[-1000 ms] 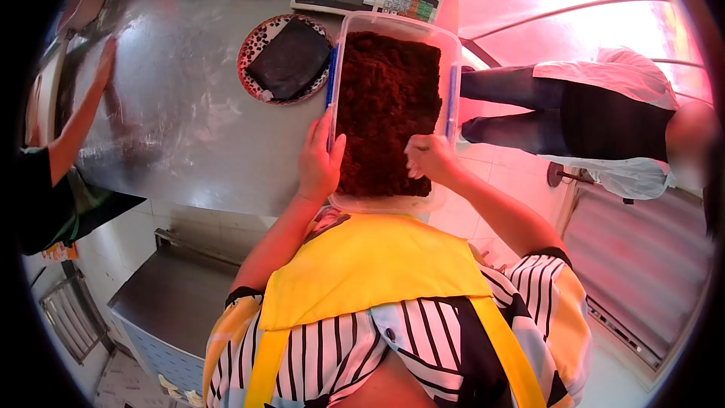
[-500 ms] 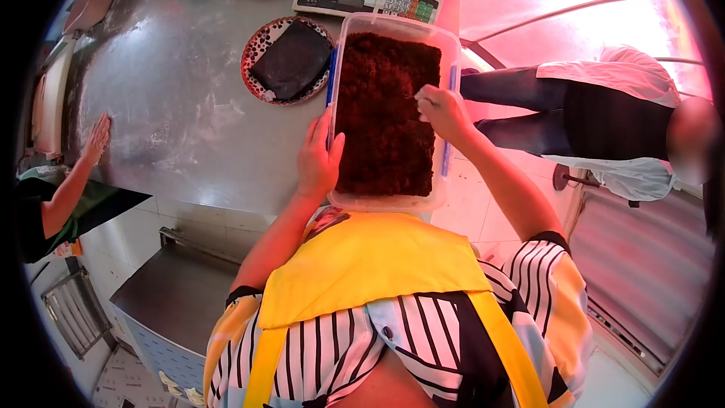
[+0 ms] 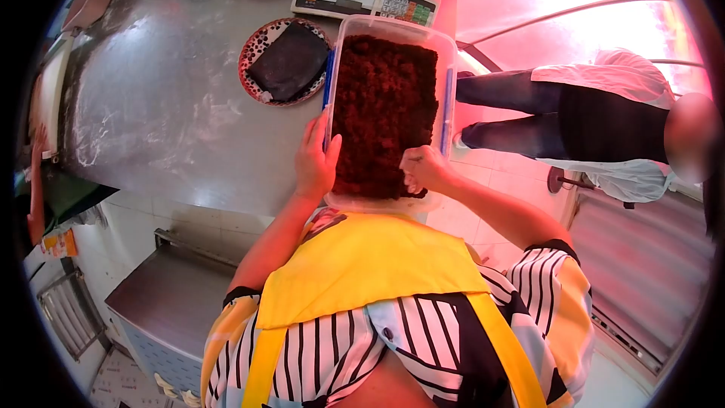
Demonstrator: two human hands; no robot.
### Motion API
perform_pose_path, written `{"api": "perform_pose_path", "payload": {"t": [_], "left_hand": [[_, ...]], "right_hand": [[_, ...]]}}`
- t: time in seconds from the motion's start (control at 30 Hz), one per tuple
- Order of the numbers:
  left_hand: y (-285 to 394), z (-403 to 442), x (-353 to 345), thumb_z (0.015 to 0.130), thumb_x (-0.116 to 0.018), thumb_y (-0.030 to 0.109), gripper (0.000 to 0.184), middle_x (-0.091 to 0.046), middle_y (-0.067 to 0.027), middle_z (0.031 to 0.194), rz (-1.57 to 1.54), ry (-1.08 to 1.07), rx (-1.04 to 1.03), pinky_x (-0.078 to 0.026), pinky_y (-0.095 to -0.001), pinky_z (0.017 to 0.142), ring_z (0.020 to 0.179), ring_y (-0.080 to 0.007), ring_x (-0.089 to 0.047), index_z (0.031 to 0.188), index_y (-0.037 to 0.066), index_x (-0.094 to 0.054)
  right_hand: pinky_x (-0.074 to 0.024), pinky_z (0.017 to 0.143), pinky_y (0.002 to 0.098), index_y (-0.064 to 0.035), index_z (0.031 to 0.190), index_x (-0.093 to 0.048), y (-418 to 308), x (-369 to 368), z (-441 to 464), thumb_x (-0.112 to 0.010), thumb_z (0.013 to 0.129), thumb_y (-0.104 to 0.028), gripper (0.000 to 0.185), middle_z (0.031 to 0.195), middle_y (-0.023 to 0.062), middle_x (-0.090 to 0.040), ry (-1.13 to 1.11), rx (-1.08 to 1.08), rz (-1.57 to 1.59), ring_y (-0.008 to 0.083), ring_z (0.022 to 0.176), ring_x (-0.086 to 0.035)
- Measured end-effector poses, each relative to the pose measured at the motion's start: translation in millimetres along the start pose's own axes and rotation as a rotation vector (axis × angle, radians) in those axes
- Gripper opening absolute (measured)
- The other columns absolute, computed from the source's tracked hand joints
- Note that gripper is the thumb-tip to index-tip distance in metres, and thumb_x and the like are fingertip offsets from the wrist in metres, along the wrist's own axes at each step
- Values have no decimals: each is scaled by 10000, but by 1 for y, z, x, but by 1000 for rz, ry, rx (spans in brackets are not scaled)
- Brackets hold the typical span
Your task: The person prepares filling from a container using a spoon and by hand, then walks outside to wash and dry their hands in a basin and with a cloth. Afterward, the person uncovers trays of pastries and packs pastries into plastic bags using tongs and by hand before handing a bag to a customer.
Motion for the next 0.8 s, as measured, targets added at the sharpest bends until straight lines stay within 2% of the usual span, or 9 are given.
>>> {"api": "perform_pose_path", "payload": {"t": [0.1,0.2,0.23,0.37,0.4,0.5,0.57,0.63,0.8], "left_hand": [[-3,-1,-1,864,-552,191,440,-511,-142,1185,-7,-7,15,-461,-380,821,1019,-326,-548,1274,64,-455],[-3,0,0,863,-554,191,439,-512,-143,1184,6,-1,3,-461,-378,820,1015,-328,-548,1272,64,-456],[-2,0,1,863,-555,192,439,-512,-142,1184,15,-9,5,-462,-377,820,1013,-329,-549,1271,64,-457],[-2,-1,1,860,-559,192,439,-515,-143,1184,5,-26,33,-466,-376,817,1005,-334,-554,1268,62,-460],[-2,-1,0,860,-559,193,439,-516,-143,1185,4,-16,19,-467,-377,817,1005,-334,-554,1267,61,-461],[-3,-1,-1,861,-559,200,440,-515,-142,1188,-2,2,-6,-466,-378,819,1009,-333,-553,1266,59,-461],[-4,0,-2,862,-559,208,443,-514,-141,1192,-12,-2,0,-463,-378,825,1020,-330,-549,1267,58,-461],[-5,-1,-1,862,-560,213,442,-514,-138,1195,21,-5,3,-460,-379,830,1030,-328,-544,1264,59,-462],[-3,-2,0,862,-561,221,432,-518,-125,1195,23,-20,53,-454,-381,837,1034,-324,-542,1255,65,-470]], "right_hand": [[-497,422,380,55,713,-547,14,-29,28,-444,812,-34,169,581,171,-564,-118,-58,468,272,484,-597],[-512,436,323,61,735,-549,-35,-32,34,-468,814,-30,145,598,173,-567,-130,130,628,261,503,-609],[-531,469,340,64,849,-557,-45,-23,40,-481,823,-41,133,626,164,-588,-75,174,552,257,519,-616],[-506,506,301,45,902,-581,-69,52,23,-487,831,-58,156,650,129,-596,323,483,47,212,583,-632],[-511,564,372,1,786,-572,-82,66,4,-533,802,-102,111,677,162,-615,505,594,-318,308,594,-621],[-496,588,427,-25,770,-564,-55,46,-3,-543,770,-105,83,718,187,-611,560,749,-751,355,649,-607],[-470,576,454,-31,771,-557,-63,12,-26,-571,734,-79,62,698,163,-574,433,879,-717,361,657,-585],[-471,562,440,-30,785,-566,-67,12,-37,-591,728,-71,74,709,150,-558,442,955,-539,354,639,-575],[-484,573,407,-25,820,-582,-92,31,-57,-589,738,-60,90,743,146,-572,585,959,-588,336,669,-589]]}}
Point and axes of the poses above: each hand's wrist, its own z-axis towards the middle knuckle, its own x-axis out of the back of the hand, y = z × x, the point moved 8 cm from there along z, towards the middle knuckle
